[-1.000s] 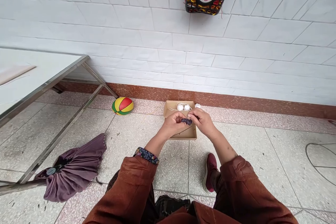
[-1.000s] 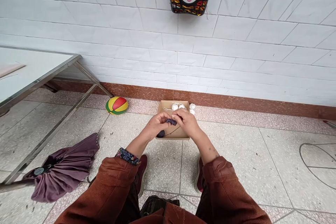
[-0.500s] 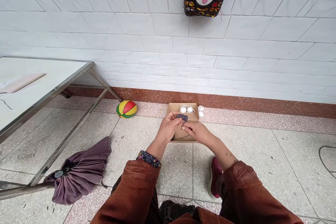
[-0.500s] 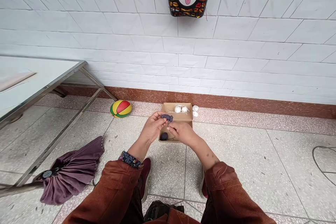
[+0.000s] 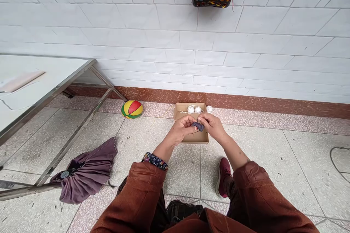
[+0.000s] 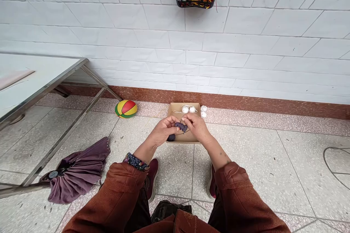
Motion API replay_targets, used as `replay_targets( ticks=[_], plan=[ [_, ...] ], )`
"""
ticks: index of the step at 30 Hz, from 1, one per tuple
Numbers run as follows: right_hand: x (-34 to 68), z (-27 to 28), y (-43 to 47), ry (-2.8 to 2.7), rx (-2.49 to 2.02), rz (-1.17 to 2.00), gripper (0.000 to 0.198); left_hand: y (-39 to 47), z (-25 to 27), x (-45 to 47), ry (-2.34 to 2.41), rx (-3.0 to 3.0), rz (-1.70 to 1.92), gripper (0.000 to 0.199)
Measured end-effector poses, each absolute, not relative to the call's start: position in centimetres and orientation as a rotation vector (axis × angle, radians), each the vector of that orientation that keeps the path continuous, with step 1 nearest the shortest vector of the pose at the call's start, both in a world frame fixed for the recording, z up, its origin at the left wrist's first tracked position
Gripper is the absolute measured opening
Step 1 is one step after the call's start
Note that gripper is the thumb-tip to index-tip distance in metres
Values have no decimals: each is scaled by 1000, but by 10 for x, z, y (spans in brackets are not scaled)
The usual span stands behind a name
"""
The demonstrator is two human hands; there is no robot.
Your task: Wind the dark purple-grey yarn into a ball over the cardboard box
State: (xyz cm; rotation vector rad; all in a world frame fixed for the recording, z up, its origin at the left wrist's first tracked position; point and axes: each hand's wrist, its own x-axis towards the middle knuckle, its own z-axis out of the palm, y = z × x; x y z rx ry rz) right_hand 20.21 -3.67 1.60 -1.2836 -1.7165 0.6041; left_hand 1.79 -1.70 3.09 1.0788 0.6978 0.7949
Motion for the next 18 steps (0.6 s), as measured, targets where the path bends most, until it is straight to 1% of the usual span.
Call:
replay_targets(
  ticks=[5,10,14,18],
  plan=[
    [189,0,-39,-1859,-1284,661,20,-10,27,20,729,932,1010,33],
    [181,12,-49,-2125,-1154,630,22,-2,22,16,892,984,1093,23],
    [187,31,-53,-2099,-1109,551,24,-2,21,14,957,1143,1023,21],
    [198,35,-47,-1910,-1165,477,22,-9,23,16,876,1249,833,23]
  ],
)
